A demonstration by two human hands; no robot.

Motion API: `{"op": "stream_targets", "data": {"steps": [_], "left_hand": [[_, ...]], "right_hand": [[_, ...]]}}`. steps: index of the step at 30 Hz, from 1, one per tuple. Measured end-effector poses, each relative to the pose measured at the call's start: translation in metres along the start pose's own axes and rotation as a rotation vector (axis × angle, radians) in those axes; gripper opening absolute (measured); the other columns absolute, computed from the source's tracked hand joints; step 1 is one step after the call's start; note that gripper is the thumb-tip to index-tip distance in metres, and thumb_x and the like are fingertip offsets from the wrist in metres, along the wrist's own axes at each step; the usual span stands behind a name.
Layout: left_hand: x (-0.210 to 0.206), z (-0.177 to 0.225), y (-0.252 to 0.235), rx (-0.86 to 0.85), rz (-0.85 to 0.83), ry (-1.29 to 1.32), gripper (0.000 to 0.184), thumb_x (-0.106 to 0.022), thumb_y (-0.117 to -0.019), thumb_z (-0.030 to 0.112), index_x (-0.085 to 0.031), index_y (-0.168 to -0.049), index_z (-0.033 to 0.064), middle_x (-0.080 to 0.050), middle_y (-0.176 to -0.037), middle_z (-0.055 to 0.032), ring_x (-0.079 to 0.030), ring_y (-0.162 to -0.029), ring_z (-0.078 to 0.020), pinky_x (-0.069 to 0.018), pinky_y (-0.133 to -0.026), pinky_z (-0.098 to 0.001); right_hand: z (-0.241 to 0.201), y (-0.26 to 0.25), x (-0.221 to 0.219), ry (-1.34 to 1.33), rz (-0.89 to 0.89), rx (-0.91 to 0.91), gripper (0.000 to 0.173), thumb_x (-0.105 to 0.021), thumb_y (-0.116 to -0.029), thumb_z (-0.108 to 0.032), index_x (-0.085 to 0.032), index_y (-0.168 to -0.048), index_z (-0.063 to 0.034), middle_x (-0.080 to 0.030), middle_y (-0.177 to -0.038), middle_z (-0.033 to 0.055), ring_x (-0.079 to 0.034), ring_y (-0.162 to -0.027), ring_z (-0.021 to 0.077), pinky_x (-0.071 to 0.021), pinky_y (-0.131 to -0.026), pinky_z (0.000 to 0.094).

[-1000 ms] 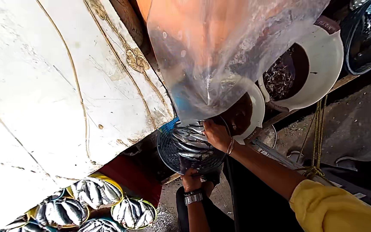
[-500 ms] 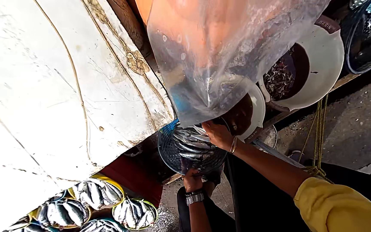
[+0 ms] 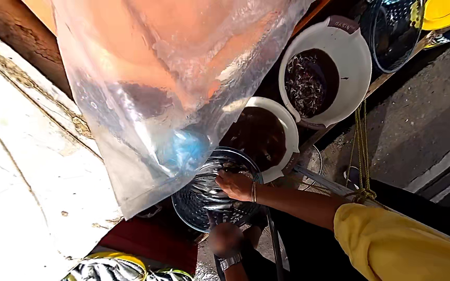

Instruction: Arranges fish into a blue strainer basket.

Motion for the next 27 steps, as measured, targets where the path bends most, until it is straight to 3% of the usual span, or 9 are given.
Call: {"op": "stream_targets", "data": {"steps": [4,7,9,13,17,19,22,24,27], "left_hand": [[0.012,0.004,0.005,0.011,0.006,-0.019,0.03,-0.044,-0.0759,-0.009,-0.052,-0.099,0.008,-0.067,-0.083,-0.0045,-0.069,-0.075,-0.0155,-0.0598,-0.066,-0.0369],[0.028,0.008,0.008,-0.009,0.032,0.017,0.031,-0.045,-0.0736,-0.01,-0.054,-0.097,0.0077,-0.069,-0.082,-0.0036,-0.07,-0.074,-0.0146,-0.061,-0.066,-0.0357],[0.038,0.012,0.013,-0.016,0.061,0.032,0.031,-0.045,-0.0743,-0.011,-0.053,-0.098,0.0074,-0.068,-0.082,-0.003,-0.069,-0.075,-0.0135,-0.0607,-0.068,-0.0338],[0.059,0.021,0.022,-0.03,0.106,0.033,0.027,-0.044,-0.0743,-0.011,-0.054,-0.092,0.0077,-0.067,-0.078,-0.003,-0.069,-0.071,-0.0121,-0.0607,-0.066,-0.032],[0.077,0.028,0.043,-0.038,0.115,0.071,0.024,-0.042,-0.0768,-0.008,-0.058,-0.084,0.0079,-0.07,-0.074,-0.0025,-0.07,-0.07,-0.0119,-0.0614,-0.068,-0.0321],[0.084,0.028,0.049,-0.041,0.088,0.103,0.023,-0.044,-0.077,-0.005,-0.061,-0.082,0.0083,-0.072,-0.075,-0.0036,-0.072,-0.071,-0.0123,-0.0617,-0.07,-0.0327],[0.093,0.029,0.059,-0.052,0.058,0.145,0.023,-0.045,-0.0763,-0.004,-0.064,-0.078,0.0083,-0.073,-0.074,-0.004,-0.072,-0.07,-0.0125,-0.0619,-0.069,-0.0317],[0.096,0.03,0.063,-0.056,0.053,0.152,0.023,-0.046,-0.0755,-0.004,-0.065,-0.079,0.0079,-0.073,-0.076,-0.0039,-0.073,-0.072,-0.0129,-0.0621,-0.07,-0.0318],[0.1,0.028,0.062,-0.064,0.056,0.158,0.022,-0.047,-0.0753,-0.005,-0.065,-0.081,0.0073,-0.073,-0.077,-0.0042,-0.073,-0.073,-0.0134,-0.0621,-0.071,-0.0323]], "right_hand": [[-0.018,0.011,0.009,-0.116,0.011,0.105,0.036,-0.055,-0.0978,0.0,-0.054,-0.133,0.0069,-0.054,-0.135,0.0281,-0.06,-0.121,0.0421,-0.0532,-0.094,0.0528],[-0.002,0.043,0.072,-0.334,0.595,0.266,0.017,-0.058,-0.0928,0.001,-0.068,-0.105,0.0059,-0.068,-0.102,0.0206,-0.07,-0.085,0.0294,-0.059,-0.073,0.042],[0.05,0.047,0.101,-0.42,0.816,0.064,0.013,-0.06,-0.0906,0.004,-0.066,-0.102,0.0068,-0.068,-0.098,0.0208,-0.068,-0.079,0.0283,-0.0577,-0.069,0.0401],[0.162,0.002,0.1,-0.568,0.526,-0.694,0.045,-0.066,-0.0989,-0.028,-0.059,-0.123,0.0096,-0.065,-0.116,0.0285,-0.065,-0.111,0.0398,-0.0509,-0.095,0.0552],[0.188,-0.035,0.077,-0.751,0.637,-0.817,0.083,-0.075,-0.0864,-0.057,-0.055,-0.131,0.0097,-0.061,-0.128,0.0297,-0.06,-0.122,0.0406,-0.0483,-0.101,0.0582],[0.179,-0.05,0.075,-0.876,0.747,-0.708,0.085,-0.081,-0.0859,-0.046,-0.047,-0.142,0.0076,-0.059,-0.137,0.0276,-0.055,-0.131,0.0361,-0.0434,-0.111,0.0519],[0.16,-0.06,0.073,-1.068,0.781,-0.529,0.072,-0.081,-0.0878,-0.019,-0.045,-0.144,0.0068,-0.057,-0.138,0.0269,-0.055,-0.13,0.0315,-0.0424,-0.112,0.0449],[0.167,-0.074,0.069,-1.203,0.749,-0.454,0.059,-0.082,-0.0838,-0.01,-0.055,-0.135,0.0042,-0.064,-0.127,0.0208,-0.061,-0.118,0.0243,-0.0494,-0.103,0.0404],[0.179,-0.087,0.053,-1.406,0.563,-0.425,0.04,-0.077,-0.0861,-0.013,-0.06,-0.12,-0.0025,-0.064,-0.101,0.0091,-0.061,-0.087,0.0144,-0.0533,-0.075,0.0344]]}}
Point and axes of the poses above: each hand's wrist, its own y-axis away from the middle knuckle, its own x-axis out of the back of the hand, z = x × y, the point moved 9 cm from there along -y, towards the middle knuckle
